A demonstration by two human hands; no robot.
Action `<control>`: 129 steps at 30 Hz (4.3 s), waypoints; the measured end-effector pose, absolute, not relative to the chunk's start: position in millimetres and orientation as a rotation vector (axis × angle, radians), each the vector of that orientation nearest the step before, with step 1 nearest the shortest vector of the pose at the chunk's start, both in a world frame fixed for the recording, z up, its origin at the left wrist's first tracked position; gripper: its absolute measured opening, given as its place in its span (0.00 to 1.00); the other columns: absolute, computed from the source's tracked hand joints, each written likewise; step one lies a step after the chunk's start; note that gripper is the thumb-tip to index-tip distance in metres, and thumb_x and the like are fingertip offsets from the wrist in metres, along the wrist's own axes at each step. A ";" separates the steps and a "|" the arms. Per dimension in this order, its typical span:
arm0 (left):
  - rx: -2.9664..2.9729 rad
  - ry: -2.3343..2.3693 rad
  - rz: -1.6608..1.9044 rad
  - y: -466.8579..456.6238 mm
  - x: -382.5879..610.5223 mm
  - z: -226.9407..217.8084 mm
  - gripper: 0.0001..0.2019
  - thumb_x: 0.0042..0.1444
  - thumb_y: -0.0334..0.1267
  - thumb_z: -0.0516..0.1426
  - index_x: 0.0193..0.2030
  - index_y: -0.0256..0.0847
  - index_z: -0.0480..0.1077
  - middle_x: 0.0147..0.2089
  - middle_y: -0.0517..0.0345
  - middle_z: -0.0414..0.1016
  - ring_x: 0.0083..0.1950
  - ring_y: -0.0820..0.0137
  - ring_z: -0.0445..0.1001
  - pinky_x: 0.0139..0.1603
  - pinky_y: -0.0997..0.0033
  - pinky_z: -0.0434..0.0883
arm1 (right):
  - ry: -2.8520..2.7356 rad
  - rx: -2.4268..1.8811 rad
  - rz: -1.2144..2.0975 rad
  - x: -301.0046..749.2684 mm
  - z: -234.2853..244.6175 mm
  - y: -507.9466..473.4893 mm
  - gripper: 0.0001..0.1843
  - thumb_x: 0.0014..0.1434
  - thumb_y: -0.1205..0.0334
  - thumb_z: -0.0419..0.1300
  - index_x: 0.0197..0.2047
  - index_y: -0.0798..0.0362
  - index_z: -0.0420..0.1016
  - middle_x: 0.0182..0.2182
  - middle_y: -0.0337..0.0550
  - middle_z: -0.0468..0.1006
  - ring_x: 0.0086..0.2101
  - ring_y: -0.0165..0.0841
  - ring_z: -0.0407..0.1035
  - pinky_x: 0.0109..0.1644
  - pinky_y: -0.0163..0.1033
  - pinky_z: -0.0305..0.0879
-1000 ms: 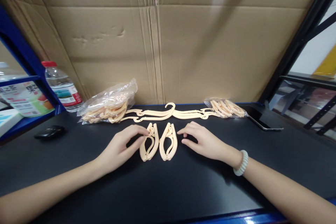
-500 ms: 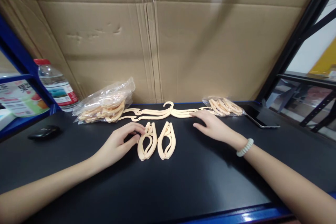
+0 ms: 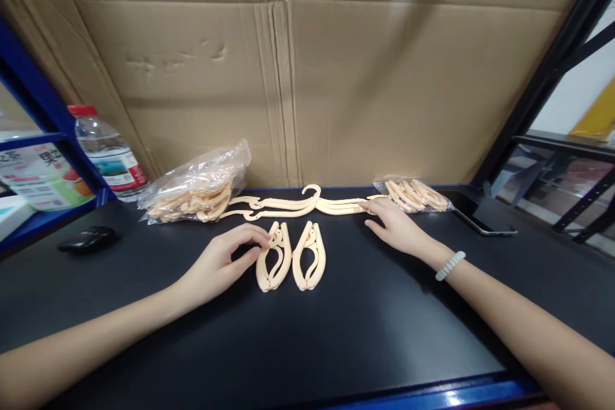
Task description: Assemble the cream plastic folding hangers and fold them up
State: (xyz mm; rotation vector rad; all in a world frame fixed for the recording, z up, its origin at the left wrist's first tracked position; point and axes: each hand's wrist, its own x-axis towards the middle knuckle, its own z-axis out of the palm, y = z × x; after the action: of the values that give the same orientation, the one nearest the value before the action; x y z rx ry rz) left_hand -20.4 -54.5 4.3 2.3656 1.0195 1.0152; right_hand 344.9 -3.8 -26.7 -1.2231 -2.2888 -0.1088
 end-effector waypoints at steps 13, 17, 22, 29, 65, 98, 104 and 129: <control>2.366 1.079 1.023 -54.9 -19.1 6.7 0.08 0.58 0.33 0.52 0.37 0.41 0.73 0.40 0.55 0.78 0.43 0.66 0.76 0.47 0.64 0.73 | -2.312 -1.271 -0.117 338.3 -18.5 -10.9 0.14 0.62 0.60 0.53 0.49 0.53 0.72 0.44 0.52 0.69 0.46 0.43 0.65 0.53 0.53 0.65; 2.355 1.086 1.028 -55.4 -19.0 7.7 0.08 0.58 0.32 0.52 0.38 0.41 0.72 0.41 0.55 0.77 0.43 0.66 0.76 0.46 0.64 0.72 | -2.313 -1.241 -0.064 338.0 -17.3 -9.8 0.09 0.62 0.59 0.54 0.43 0.52 0.71 0.41 0.50 0.72 0.44 0.43 0.66 0.50 0.52 0.65; 2.351 1.088 1.051 -56.3 -18.8 8.8 0.08 0.58 0.32 0.51 0.38 0.41 0.72 0.40 0.56 0.77 0.43 0.66 0.75 0.46 0.65 0.72 | -2.318 -1.207 -0.026 338.0 -19.1 -7.1 0.12 0.65 0.57 0.52 0.43 0.53 0.73 0.38 0.49 0.73 0.42 0.41 0.67 0.47 0.49 0.65; 2.302 1.139 1.157 -56.6 -20.7 7.6 0.07 0.60 0.34 0.51 0.39 0.40 0.71 0.41 0.55 0.77 0.43 0.66 0.75 0.45 0.65 0.72 | -2.263 -1.181 0.017 333.1 -8.6 -14.6 0.10 0.65 0.58 0.52 0.36 0.52 0.70 0.34 0.47 0.74 0.36 0.38 0.68 0.41 0.44 0.65; 2.016 1.225 1.172 -66.8 -15.8 4.9 0.18 0.61 0.43 0.55 0.56 0.40 0.69 0.44 0.53 0.79 0.44 0.64 0.77 0.50 0.66 0.72 | -2.242 -0.939 -0.296 311.7 8.3 -43.4 0.10 0.66 0.65 0.53 0.47 0.51 0.73 0.40 0.47 0.76 0.41 0.38 0.70 0.44 0.44 0.67; 1.830 1.156 1.235 -67.7 -14.3 7.1 0.16 0.59 0.45 0.58 0.51 0.41 0.70 0.38 0.56 0.76 0.36 0.68 0.75 0.39 0.71 0.73 | -1.966 -1.026 0.079 300.4 10.0 -54.0 0.14 0.61 0.64 0.58 0.51 0.50 0.70 0.45 0.48 0.78 0.41 0.39 0.75 0.46 0.48 0.76; 1.614 1.107 1.345 -69.9 -11.7 15.3 0.19 0.53 0.43 0.63 0.50 0.39 0.70 0.33 0.59 0.75 0.32 0.71 0.74 0.38 0.71 0.74 | -1.776 -0.959 0.521 301.7 18.3 -54.0 0.13 0.57 0.57 0.63 0.46 0.49 0.75 0.45 0.47 0.79 0.42 0.38 0.75 0.48 0.46 0.75; 1.377 0.931 1.136 -92.4 6.8 21.7 0.11 0.51 0.40 0.65 0.36 0.36 0.72 0.29 0.59 0.73 0.31 0.72 0.72 0.33 0.74 0.71 | -1.680 -0.811 1.096 264.6 18.3 -77.9 0.11 0.58 0.55 0.64 0.36 0.53 0.72 0.27 0.40 0.75 0.27 0.29 0.69 0.33 0.36 0.71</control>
State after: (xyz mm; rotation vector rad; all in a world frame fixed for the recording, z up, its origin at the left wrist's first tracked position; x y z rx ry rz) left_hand 6.8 -92.4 21.7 1.3772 0.9313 1.1365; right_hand 264.6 -77.9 18.3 -0.8111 -1.6795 1.0959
